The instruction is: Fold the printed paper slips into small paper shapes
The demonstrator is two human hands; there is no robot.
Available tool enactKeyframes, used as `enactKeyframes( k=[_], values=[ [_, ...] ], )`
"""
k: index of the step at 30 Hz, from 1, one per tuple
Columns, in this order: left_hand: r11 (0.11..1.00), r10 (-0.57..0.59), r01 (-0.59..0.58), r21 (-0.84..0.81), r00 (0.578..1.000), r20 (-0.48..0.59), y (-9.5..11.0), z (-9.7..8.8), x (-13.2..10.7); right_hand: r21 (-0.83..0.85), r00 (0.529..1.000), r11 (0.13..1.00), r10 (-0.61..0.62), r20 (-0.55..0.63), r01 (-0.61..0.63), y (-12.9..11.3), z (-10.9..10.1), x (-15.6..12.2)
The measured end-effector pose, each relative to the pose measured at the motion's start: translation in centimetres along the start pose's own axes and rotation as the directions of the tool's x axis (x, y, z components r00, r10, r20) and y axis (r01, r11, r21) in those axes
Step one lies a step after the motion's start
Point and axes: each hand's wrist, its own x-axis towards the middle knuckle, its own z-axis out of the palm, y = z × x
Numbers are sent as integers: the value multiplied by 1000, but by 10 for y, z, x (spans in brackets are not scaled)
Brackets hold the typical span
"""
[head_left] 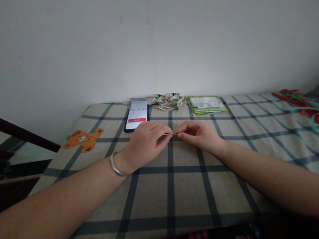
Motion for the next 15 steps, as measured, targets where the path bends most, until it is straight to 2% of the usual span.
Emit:
enactKeyframes(
  k=[8, 13, 15],
  values=[
    [984, -101, 103, -147, 995, 18, 1, 3, -1, -230, 982, 960, -180, -58, 162, -2, 2, -2],
    [984, -109, 111, -137, 994, 24, 2, 3, -1, -422, 945, 870, -317, -82, 255, -3, 4, -3],
    [985, -101, 104, -138, 995, 25, 3, 1, -1, -492, 924, 816, -378, -58, 303, -4, 6, -4]
  ],
)
